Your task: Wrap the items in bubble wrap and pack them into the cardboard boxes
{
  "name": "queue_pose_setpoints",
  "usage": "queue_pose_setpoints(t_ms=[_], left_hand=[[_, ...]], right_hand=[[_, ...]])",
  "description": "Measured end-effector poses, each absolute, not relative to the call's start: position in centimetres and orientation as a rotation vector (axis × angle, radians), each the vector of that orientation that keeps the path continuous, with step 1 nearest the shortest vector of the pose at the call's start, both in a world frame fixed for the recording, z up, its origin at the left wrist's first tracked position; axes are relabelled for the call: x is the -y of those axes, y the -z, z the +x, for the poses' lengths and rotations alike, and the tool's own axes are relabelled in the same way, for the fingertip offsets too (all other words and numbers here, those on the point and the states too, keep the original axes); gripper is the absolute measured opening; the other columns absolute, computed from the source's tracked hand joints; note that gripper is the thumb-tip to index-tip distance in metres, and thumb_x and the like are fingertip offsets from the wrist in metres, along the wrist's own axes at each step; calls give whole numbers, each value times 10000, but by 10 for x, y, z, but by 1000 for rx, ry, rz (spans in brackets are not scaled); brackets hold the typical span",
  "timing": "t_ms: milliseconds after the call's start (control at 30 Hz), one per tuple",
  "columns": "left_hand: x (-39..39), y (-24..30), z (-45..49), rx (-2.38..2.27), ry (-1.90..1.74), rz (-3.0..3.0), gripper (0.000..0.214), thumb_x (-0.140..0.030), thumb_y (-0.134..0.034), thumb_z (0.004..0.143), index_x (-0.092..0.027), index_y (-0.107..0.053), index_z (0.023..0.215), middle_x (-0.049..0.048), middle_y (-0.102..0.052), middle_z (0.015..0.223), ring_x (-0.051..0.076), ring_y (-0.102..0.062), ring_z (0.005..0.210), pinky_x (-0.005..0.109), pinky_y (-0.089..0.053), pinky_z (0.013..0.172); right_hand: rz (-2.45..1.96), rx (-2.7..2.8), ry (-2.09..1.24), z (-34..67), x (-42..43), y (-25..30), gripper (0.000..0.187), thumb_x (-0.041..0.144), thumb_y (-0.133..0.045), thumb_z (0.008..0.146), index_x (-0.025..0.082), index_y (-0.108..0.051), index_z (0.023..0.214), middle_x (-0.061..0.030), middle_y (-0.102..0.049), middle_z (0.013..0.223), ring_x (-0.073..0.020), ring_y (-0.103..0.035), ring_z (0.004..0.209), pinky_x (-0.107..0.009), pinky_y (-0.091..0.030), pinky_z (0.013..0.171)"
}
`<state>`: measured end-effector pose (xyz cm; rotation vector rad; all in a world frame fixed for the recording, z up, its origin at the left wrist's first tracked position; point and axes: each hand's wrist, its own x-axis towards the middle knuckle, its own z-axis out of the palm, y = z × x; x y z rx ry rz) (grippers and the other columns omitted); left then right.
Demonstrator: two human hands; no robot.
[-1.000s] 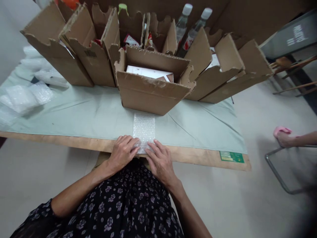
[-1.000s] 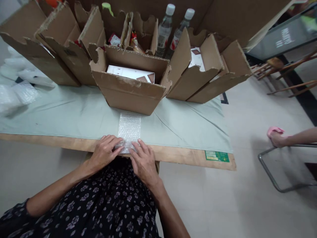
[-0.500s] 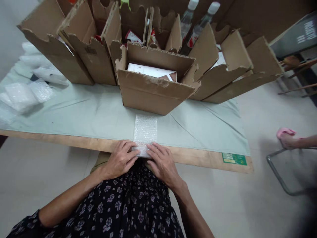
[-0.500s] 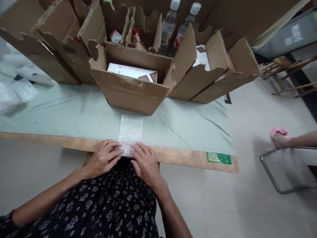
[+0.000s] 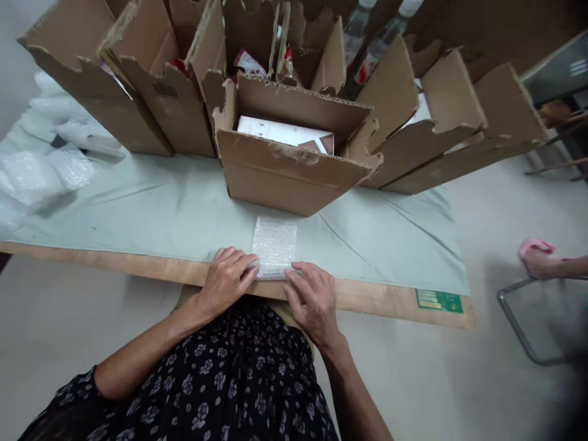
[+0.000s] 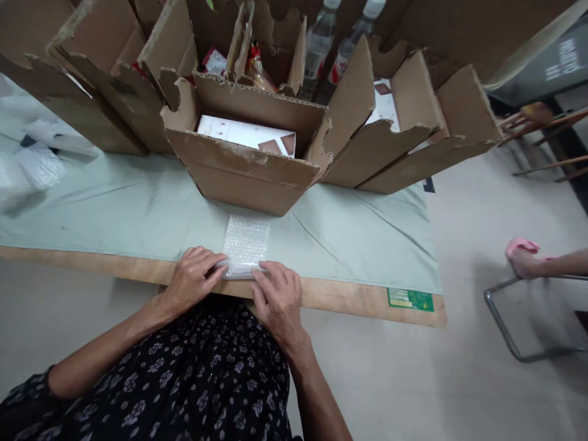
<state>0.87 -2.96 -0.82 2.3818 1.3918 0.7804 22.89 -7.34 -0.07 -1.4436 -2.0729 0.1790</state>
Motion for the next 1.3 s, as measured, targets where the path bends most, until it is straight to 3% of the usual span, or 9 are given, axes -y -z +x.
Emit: queue_pose_setpoints(t_ms=[167, 600, 733, 800, 900, 1000, 1167, 1300], left_hand=[[27, 6, 11, -1353, -800, 2415, 158, -246, -570, 1007, -185, -713, 1036, 51, -715, 837, 219, -594, 794, 371, -446, 745], [10, 13, 17, -1316, -746, 2336, 162, -257, -589, 995, -207, -725, 1070, 51, -741, 878, 229, -606, 827, 396, -465, 801], [18, 1, 10, -1208, -854, 2345, 275, -344, -697, 929, -179, -695, 1149, 126, -701, 1129, 277, -621, 1044, 449, -493, 920], [23, -4, 7, -1118, -865, 2362, 253, -291, -705, 917, -186, -689, 1147, 120, -706, 1153, 284, -620, 1099, 468, -481, 964], [24, -1, 9, -1097, -883, 2337, 167, -171, -615, 958, -194, -689, 1106, 64, -749, 991, 237, -651, 974, 431, -487, 905], [14, 8, 18, -1235, -918, 2292, 170, -190, -578, 983, -191, -695, 1107, 51, -752, 911, 214, -646, 851, 397, -496, 818], [-8, 13, 28, -1453, -818, 2326, 181, -244, -607, 964, -180, -718, 1093, 83, -733, 941, 243, -640, 885, 406, -501, 824], [0, 1, 24, -1465, -949, 2043, 254, -312, -603, 962, -163, -692, 1149, 81, -715, 972, 216, -645, 881, 387, -533, 841]], right_hand=[[-1379, 2249, -253, 228, 68, 1, 315, 155, -584, 944, 254, -663, 1233, -84, -684, 1345, -293, -563, 1309, -483, -463, 1005], [-1384, 2122, -376, 233, 66, 21, 315, 175, -557, 986, 253, -669, 1270, -98, -703, 1288, -273, -623, 1222, -493, -530, 1003], [-1366, 2092, -366, 233, 64, 19, 300, 165, -536, 1007, 245, -681, 1257, -84, -738, 1237, -257, -647, 1194, -460, -537, 987], [-1356, 2058, -379, 232, 62, 16, 296, 163, -524, 1011, 239, -682, 1250, -79, -756, 1186, -250, -662, 1154, -448, -535, 962], [-1390, 2007, -398, 231, 61, 12, 300, 185, -534, 1009, 260, -672, 1264, -64, -766, 1119, -249, -672, 1096, -449, -524, 936], [-1466, 1932, -258, 232, 62, 8, 324, 208, -578, 988, 272, -648, 1298, -78, -741, 1192, -275, -643, 1154, -469, -498, 971], [-1484, 2118, -108, 232, 56, 7, 314, 183, -608, 964, 272, -656, 1261, -83, -693, 1330, -300, -578, 1280, -483, -437, 1020], [-1492, 2179, -170, 227, 40, 9, 273, 190, -569, 997, 235, -671, 1247, -85, -730, 1276, -287, -594, 1262, -469, -427, 1013]])
